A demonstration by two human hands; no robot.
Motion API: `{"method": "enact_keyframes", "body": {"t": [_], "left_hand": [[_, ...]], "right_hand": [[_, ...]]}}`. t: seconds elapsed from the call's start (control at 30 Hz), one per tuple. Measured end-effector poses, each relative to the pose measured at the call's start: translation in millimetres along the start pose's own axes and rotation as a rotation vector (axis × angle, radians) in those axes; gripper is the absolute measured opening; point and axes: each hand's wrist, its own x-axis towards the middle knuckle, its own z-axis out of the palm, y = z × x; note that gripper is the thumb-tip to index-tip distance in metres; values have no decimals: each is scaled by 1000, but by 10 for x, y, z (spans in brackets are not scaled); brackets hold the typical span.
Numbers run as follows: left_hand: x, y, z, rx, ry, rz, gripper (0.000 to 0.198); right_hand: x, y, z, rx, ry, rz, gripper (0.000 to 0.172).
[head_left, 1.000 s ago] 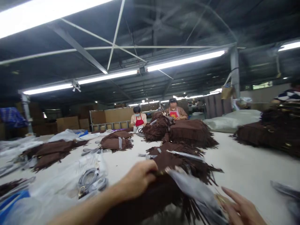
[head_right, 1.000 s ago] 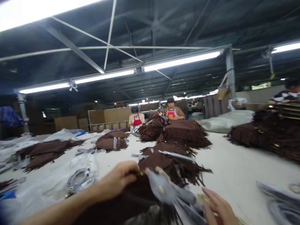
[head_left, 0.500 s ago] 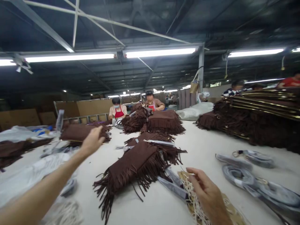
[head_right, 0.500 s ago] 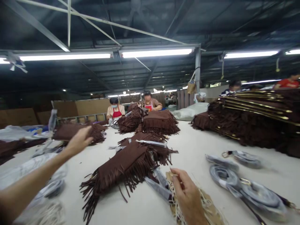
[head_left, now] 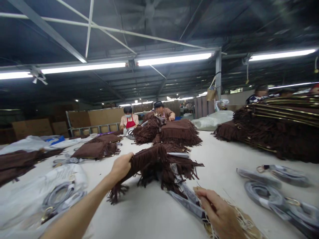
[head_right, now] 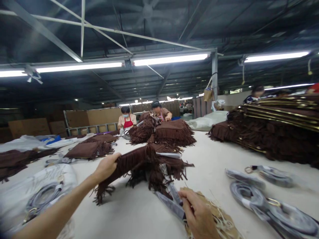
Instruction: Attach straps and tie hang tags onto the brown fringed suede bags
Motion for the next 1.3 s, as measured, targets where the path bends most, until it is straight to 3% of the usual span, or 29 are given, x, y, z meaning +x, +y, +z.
{"method": "enact_keyframes", "body": {"t": [0.13, 0.2, 0.27, 0.33, 0.43, 0.57, 0.67, 0.77, 0.87, 0.93, 0.97, 1.07, 1.17, 1.3], "left_hand": [[69, -120, -802, -212, -2, 127, 26], [21, -133, -1036, -349, -27, 154, 30], [-36, -151, -1101, -487, -95, 143, 36], [-86, -185, -992, -532, -208, 102, 36], [-167, -235, -590, -423, -329, 38, 28], [-409, -117, 15, -249, -229, -4, 34], [-735, 239, 288, -184, -150, 86, 37], [-1120, 732, 421, -77, -252, 225, 18], [-1430, 1152, 555, 68, -488, 257, 40], [-1546, 1333, 696, 128, -537, 239, 49], [-1579, 1397, 782, 141, -534, 233, 51], [-1617, 1512, 1039, 171, -506, 251, 44], [-1606, 1537, 1157, 201, -517, 339, 30], [-1611, 1406, 909, 191, -569, 350, 23]], "right_hand": [[6, 7, -19, 2, 10, -30, 26], [7, -13, -31, 14, -6, -42, 27], [8, -55, -46, 22, -44, -22, 28], [4, -122, -61, 36, -73, 23, 29], [-17, -240, -67, 54, -77, 96, 33], [-56, -336, -19, 72, -148, 136, 31], [-65, -385, -4, 77, -230, 147, 32], [-53, -500, -61, 69, -257, 151, 34], [-66, -669, -133, 62, -347, 82, 28], [-114, -743, -141, 66, -477, -5, 29], [-151, -751, -128, 61, -535, -52, 37], [-287, -636, -33, -13, -607, -154, 56], [-376, -396, 106, -103, -605, -216, 41], [-369, -253, 244, -106, -619, -331, 25]]}}
